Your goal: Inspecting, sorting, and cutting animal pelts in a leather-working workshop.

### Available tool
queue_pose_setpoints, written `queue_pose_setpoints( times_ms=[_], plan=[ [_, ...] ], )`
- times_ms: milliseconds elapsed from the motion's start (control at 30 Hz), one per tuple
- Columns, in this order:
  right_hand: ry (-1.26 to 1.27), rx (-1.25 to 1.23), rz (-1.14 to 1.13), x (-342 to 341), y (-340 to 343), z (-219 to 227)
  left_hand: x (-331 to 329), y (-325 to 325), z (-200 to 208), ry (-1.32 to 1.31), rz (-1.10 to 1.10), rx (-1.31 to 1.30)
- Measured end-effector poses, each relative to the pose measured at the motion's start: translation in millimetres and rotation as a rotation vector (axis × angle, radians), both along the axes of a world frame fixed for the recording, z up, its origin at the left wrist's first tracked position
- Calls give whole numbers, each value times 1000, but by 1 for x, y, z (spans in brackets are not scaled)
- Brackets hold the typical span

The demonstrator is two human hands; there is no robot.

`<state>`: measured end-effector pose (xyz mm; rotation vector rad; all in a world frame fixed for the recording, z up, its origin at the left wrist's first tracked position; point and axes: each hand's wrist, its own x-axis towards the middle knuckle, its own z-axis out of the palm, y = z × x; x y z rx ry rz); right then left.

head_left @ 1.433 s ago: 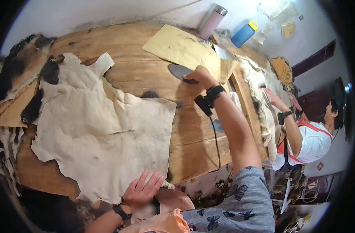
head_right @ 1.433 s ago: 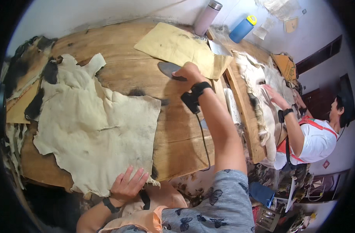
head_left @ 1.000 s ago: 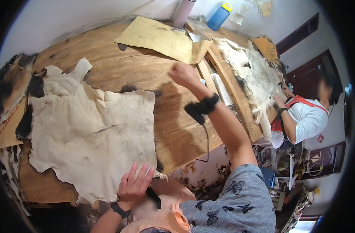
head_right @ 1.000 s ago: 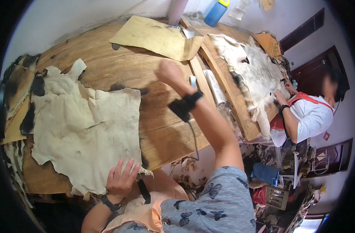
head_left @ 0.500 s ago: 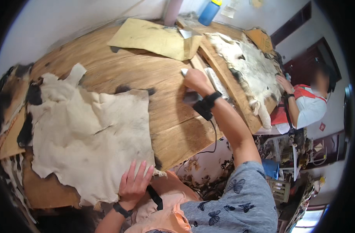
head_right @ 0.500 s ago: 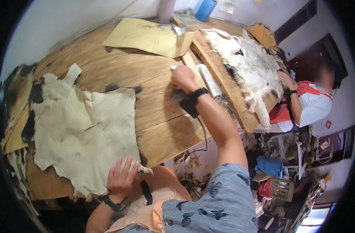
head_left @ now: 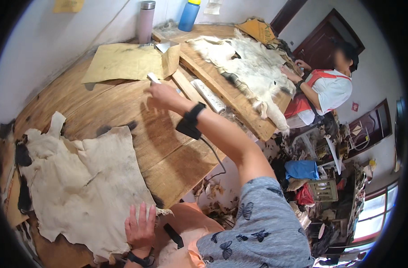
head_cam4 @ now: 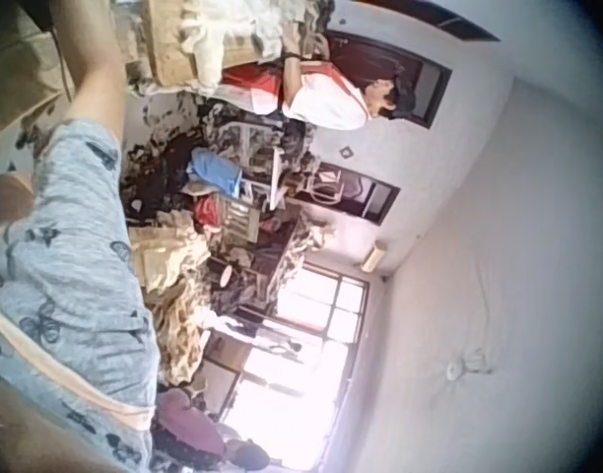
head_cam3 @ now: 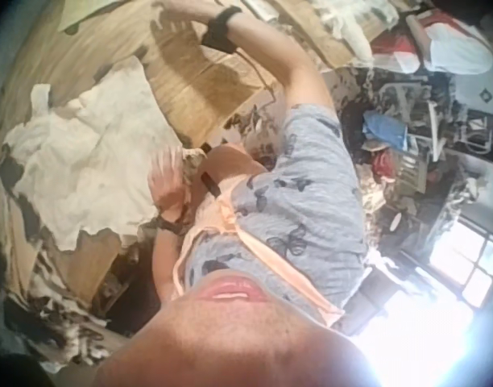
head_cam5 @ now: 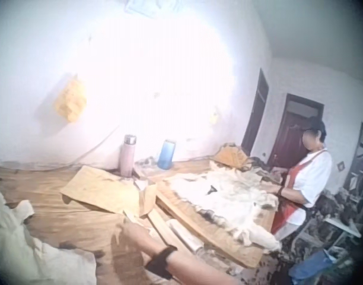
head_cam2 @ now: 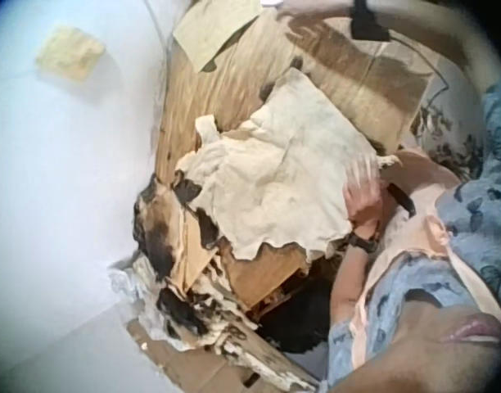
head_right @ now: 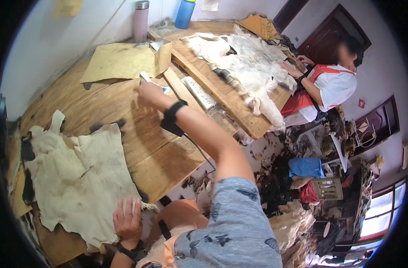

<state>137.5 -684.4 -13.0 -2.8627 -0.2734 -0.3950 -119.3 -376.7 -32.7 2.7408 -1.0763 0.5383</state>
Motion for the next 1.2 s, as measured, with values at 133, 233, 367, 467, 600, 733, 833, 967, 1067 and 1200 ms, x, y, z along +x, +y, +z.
queue_pose_setpoints(
  times_ms=[133,233,367,467,600,733,833,967,1067,1200],
  plan=[
    [416,-293,-99,-41,-18,4,-2,-1,8,58,10,-68],
    [286,-110,-66,-94,-7,43,1,-2,12,172,-28,-158],
    [259,119,108,-136,65,64,7,-14,13,326,-49,-425],
    [250,259,210,-155,105,57,11,-25,25,577,-132,-720],
    [209,63,380,-183,134,45,2,31,39,260,-111,-473],
    [276,-213,465,-216,155,32,32,157,37,129,292,-246],
    [310,-211,427,-216,161,27,39,238,26,-34,541,-147],
    [403,-333,280,-206,152,32,49,262,32,190,483,-229],
    [498,-504,72,-187,124,42,42,238,23,286,341,-277],
    [601,-613,-74,-164,67,50,0,173,27,440,187,-293]
  ],
)
